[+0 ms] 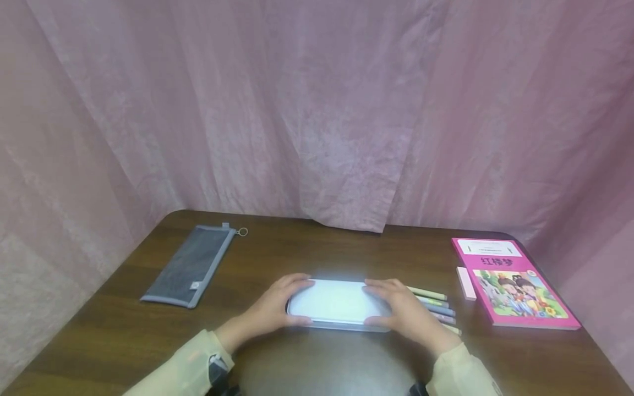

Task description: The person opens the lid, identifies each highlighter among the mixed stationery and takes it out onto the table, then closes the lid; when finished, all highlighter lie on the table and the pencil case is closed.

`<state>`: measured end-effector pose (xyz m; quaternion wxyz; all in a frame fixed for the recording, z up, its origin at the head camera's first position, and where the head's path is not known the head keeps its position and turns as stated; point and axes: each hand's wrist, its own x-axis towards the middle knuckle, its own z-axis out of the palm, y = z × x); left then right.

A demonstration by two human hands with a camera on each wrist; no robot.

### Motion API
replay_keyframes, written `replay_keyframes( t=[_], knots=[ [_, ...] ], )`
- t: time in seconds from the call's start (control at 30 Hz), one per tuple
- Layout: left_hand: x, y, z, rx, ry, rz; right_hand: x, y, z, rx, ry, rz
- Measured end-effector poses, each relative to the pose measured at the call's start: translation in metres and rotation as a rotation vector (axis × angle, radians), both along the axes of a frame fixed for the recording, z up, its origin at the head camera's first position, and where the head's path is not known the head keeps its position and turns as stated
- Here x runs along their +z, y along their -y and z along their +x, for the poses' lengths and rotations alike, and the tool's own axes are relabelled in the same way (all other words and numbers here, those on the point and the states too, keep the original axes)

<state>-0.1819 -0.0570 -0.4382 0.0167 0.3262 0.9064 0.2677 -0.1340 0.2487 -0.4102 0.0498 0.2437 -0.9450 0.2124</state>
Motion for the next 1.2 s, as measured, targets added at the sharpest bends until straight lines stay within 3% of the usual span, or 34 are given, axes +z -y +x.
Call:
replay_keyframes(
  t=[0.17, 0.97, 1.2],
  knots=[
    [-0.0012, -0.0004, -0.0002, 0.001, -0.004, 0.014, 0.0009, 0.0007, 0.0004, 0.007, -0.031, 0.004],
    [-0.0073, 0.0005, 0.0015, 0.006, 0.047, 0.11, -0.0004, 0.0051, 0.0031, -0.015, 0.022, -0.028],
    [-0.0082, -0.0003, 0.0016, 0.009, 0.057, 0.119, -0.0019, 0.0053, 0.0043, -0.019, -0.006, -0.026]
  ],
)
